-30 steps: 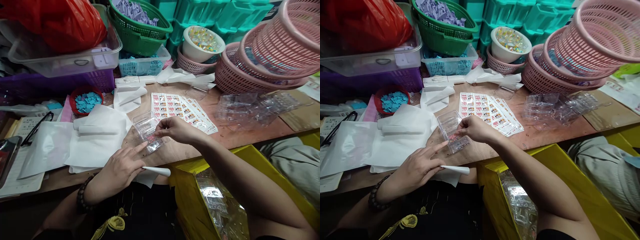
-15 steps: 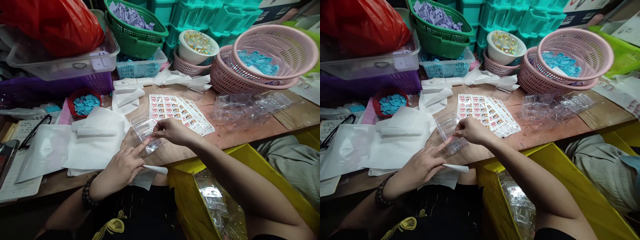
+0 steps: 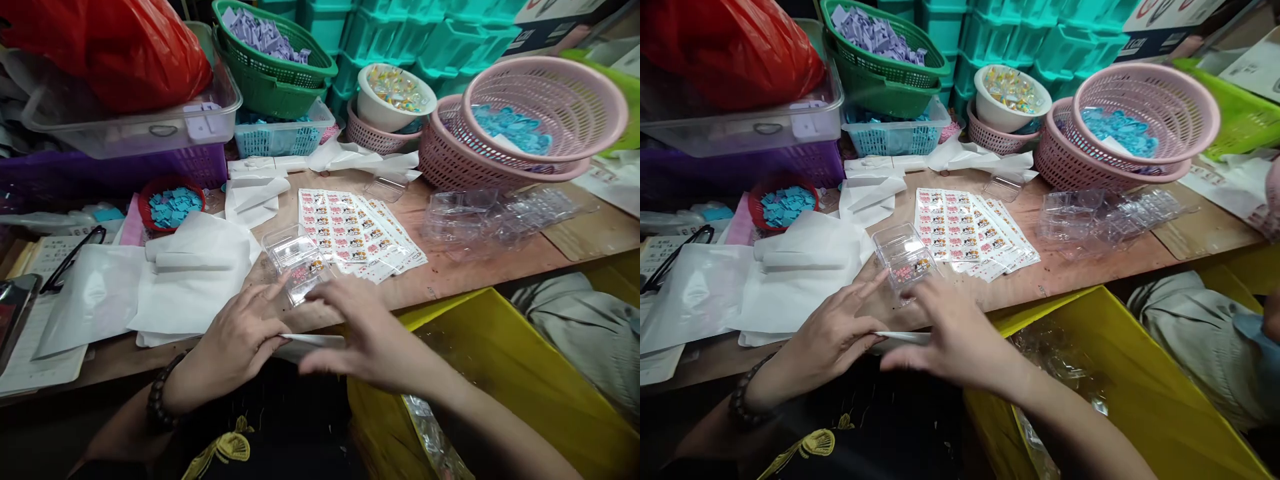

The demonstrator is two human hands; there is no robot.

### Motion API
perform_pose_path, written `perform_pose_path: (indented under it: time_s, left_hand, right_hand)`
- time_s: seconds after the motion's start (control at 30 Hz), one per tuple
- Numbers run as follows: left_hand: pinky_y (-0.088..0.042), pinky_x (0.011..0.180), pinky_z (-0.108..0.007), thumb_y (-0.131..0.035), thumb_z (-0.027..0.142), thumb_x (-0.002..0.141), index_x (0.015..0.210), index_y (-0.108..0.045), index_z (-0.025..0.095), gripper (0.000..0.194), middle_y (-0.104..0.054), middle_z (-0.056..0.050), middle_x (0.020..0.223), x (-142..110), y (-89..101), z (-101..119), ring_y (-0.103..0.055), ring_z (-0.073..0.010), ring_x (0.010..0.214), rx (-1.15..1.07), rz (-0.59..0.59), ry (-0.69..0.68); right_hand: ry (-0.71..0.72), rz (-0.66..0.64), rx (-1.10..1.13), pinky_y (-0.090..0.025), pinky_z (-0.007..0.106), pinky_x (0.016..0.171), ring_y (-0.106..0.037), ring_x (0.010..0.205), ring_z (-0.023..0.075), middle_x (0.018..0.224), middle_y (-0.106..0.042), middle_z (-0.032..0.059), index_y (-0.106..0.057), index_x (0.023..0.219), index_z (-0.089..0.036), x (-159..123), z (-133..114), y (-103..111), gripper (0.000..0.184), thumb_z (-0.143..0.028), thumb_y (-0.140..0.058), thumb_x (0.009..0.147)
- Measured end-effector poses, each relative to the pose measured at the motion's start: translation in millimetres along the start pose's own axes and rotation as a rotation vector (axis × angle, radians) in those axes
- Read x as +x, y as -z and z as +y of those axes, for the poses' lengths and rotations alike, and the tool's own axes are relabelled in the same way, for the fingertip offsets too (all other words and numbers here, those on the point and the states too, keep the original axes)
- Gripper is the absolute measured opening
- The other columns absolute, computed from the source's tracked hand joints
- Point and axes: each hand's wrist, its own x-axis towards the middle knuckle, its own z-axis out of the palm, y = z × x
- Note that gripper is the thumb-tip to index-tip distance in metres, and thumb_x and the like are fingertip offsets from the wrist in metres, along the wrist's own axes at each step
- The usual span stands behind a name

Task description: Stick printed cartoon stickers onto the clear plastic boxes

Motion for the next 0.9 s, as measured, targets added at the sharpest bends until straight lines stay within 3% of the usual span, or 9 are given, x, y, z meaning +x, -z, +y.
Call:
perform_pose_path:
  time_s: [0.07,0.13,0.2,0.27,0.4,0.57,0.67,0.83,0.9]
  left_hand:
    - [-0.052,0.1,-0.047,-0.061,0.019,0.092,0.096,-0.076,0.024,0.016,-0.056,-0.01,0.145,-1,2.6,2,-0.059,-0.0276,0.121,-0.137,0.018,0.041]
    - [-0.058,0.088,-0.036,-0.068,0.026,0.089,0.105,-0.075,0.025,0.018,-0.07,-0.009,0.121,-2,2.5,1,-0.068,-0.0219,0.103,-0.347,0.064,0.177]
    - [-0.059,0.074,-0.028,-0.075,0.033,0.083,0.105,-0.075,0.02,0.026,-0.075,-0.007,0.098,-4,-0.4,-3,-0.07,-0.0183,0.084,-0.568,0.133,0.362]
    - [-0.056,0.063,-0.024,-0.079,0.038,0.078,0.095,-0.076,0.016,0.028,-0.075,-0.006,0.083,-5,-5.0,-7,-0.068,-0.016,0.071,-0.732,0.172,0.499]
    - [-0.049,0.059,-0.022,-0.077,0.042,0.079,0.085,-0.077,0.014,0.028,-0.072,-0.003,0.074,-7,-14.3,-8,-0.061,-0.0125,0.064,-0.819,0.117,0.557]
    - [-0.04,0.055,-0.02,-0.071,0.05,0.084,0.074,-0.073,0.013,0.038,-0.063,0.001,0.065,-9,-19.7,-7,-0.051,-0.0091,0.059,-0.799,0.105,0.565]
    - [-0.04,0.054,-0.021,-0.068,0.055,0.084,0.073,-0.073,0.013,0.043,-0.062,0.0,0.064,-8,-21.2,-12,-0.049,-0.0097,0.058,-0.8,0.117,0.568]
    - [-0.043,0.053,-0.022,-0.075,0.056,0.077,0.076,-0.075,0.013,0.042,-0.063,-0.001,0.062,-7,-23.6,-15,-0.052,-0.0115,0.057,-0.893,0.066,0.594]
    - [-0.044,0.052,-0.022,-0.079,0.053,0.073,0.074,-0.075,0.013,0.04,-0.064,-0.002,0.061,-10,-18.3,-16,-0.053,-0.0118,0.056,-0.929,-0.006,0.608]
  right_hand:
    - [0.064,-0.106,0.045,-0.046,0.031,0.069,-0.065,0.079,0.0201,0.086,-0.072,0.0066,-0.068,0.088,-0.02,-9,-8,-8,0.019,-0.039,-0.072,0.086]
    - [-0.026,-0.141,0.135,-0.044,0.028,0.062,-0.063,0.066,0.0159,0.071,-0.07,0.0023,-0.069,0.08,-0.02,-11,-6,-10,0.015,-0.027,-0.064,0.091]
    - [-0.111,-0.193,0.225,-0.044,0.027,0.058,-0.061,0.059,0.0145,0.066,-0.068,0.0002,-0.071,0.08,-0.021,-11,-1,-7,0.017,-0.029,-0.063,0.092]
    - [-0.117,-0.203,0.163,-0.048,0.029,0.062,-0.064,0.064,0.0174,0.071,-0.071,0.0023,-0.072,0.084,-0.021,-11,3,-4,0.018,-0.037,-0.067,0.089]
    - [-0.026,-0.006,-0.042,-0.051,0.044,0.087,-0.068,0.095,0.0279,0.1,-0.075,0.0111,-0.071,0.103,-0.02,-15,-8,-5,0.034,-0.046,-0.076,0.081]
    - [-0.077,0.027,0.288,-0.052,0.029,0.065,-0.066,0.069,0.0156,0.077,-0.073,0.003,-0.072,0.085,-0.021,-11,-22,-16,0.02,-0.037,-0.063,0.093]
    - [-0.042,0.14,0.349,-0.054,0.03,0.067,-0.067,0.07,0.0153,0.078,-0.075,0.0022,-0.073,0.086,-0.022,-9,-19,-26,0.016,-0.035,-0.065,0.092]
    - [0.214,0.407,-0.021,-0.047,0.047,0.101,-0.071,0.085,0.0191,0.094,-0.078,0.0029,-0.074,0.094,-0.029,-17,-8,-42,0.015,-0.02,-0.063,0.091]
    - [0.34,0.565,-0.107,-0.045,0.049,0.103,-0.07,0.092,0.021,0.1,-0.076,0.0024,-0.072,0.095,-0.033,-23,-7,-40,0.021,-0.016,-0.064,0.088]
